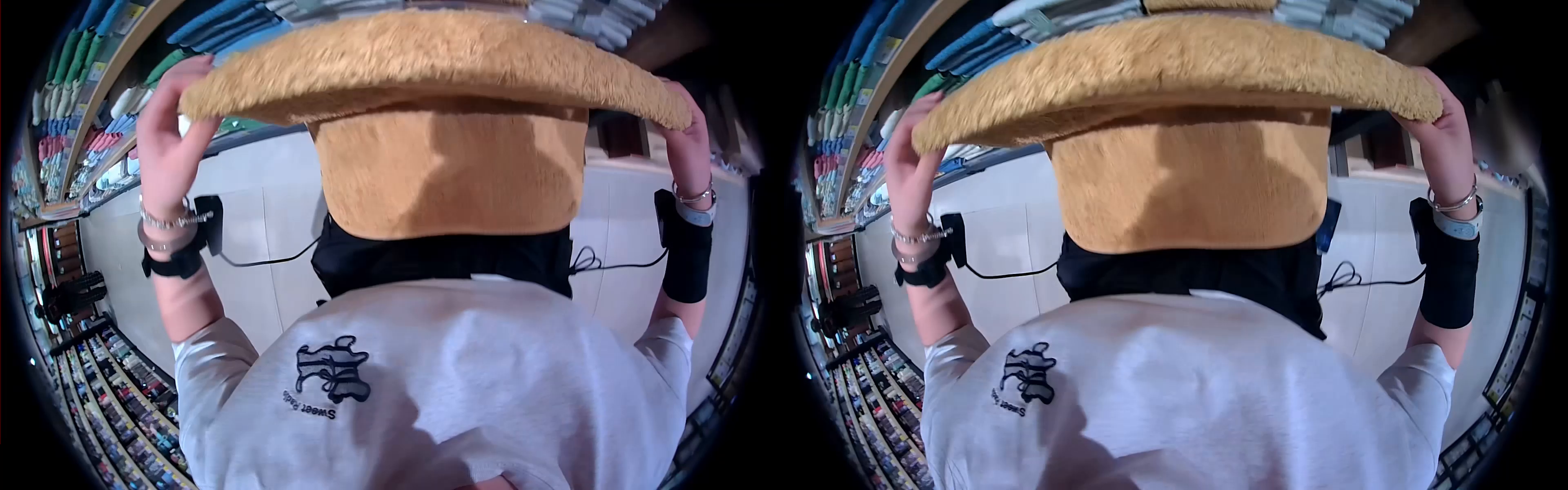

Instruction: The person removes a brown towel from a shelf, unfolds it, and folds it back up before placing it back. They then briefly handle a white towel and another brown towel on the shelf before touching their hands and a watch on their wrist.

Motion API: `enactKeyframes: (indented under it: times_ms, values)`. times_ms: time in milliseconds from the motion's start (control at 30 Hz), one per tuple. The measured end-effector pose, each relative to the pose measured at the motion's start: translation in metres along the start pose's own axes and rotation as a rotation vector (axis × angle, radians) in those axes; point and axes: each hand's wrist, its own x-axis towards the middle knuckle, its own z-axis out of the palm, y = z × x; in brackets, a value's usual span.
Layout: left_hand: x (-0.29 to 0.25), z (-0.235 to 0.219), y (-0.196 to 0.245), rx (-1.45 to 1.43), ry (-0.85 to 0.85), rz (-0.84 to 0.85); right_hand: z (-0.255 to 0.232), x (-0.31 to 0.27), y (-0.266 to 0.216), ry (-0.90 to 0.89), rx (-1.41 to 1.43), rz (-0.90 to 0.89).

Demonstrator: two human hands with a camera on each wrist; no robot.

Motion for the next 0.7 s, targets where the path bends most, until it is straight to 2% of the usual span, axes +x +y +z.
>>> enactKeyframes:
  times_ms: [33, 67, 133, 233, 433, 467, 567, 600, 700]
  values:
    - [-0.011, 0.004, 0.003, 0.101, -0.007, 0.096, 0.008, -0.012, -0.001, -0.008, -0.045, -0.051]
    - [-0.025, 0.013, 0.003, 0.137, 0.043, 0.112, 0.018, -0.022, -0.004, -0.016, -0.094, -0.111]
    - [-0.054, 0.025, 0.009, 0.286, 0.006, 0.132, 0.036, -0.043, -0.003, -0.025, -0.184, -0.206]
    - [-0.092, 0.045, 0.008, 0.394, -0.066, 0.127, 0.060, -0.076, 0.015, -0.016, -0.292, -0.153]
    - [-0.150, 0.084, -0.012, 0.381, -0.092, 0.108, 0.088, -0.112, 0.038, 0.109, -0.402, -0.123]
    - [-0.157, 0.089, -0.013, 0.376, -0.099, 0.093, 0.087, -0.119, 0.044, 0.074, -0.397, -0.116]
    - [-0.163, 0.099, -0.008, 0.398, -0.128, 0.033, 0.095, -0.136, 0.048, 0.133, 0.040, 0.182]
    - [-0.166, 0.104, -0.008, 0.409, -0.117, 0.011, 0.092, -0.137, 0.048, 0.092, 0.196, 0.262]
    - [-0.169, 0.113, -0.004, 0.398, -0.075, 0.035, 0.090, -0.135, 0.032, 0.012, 0.922, 0.420]
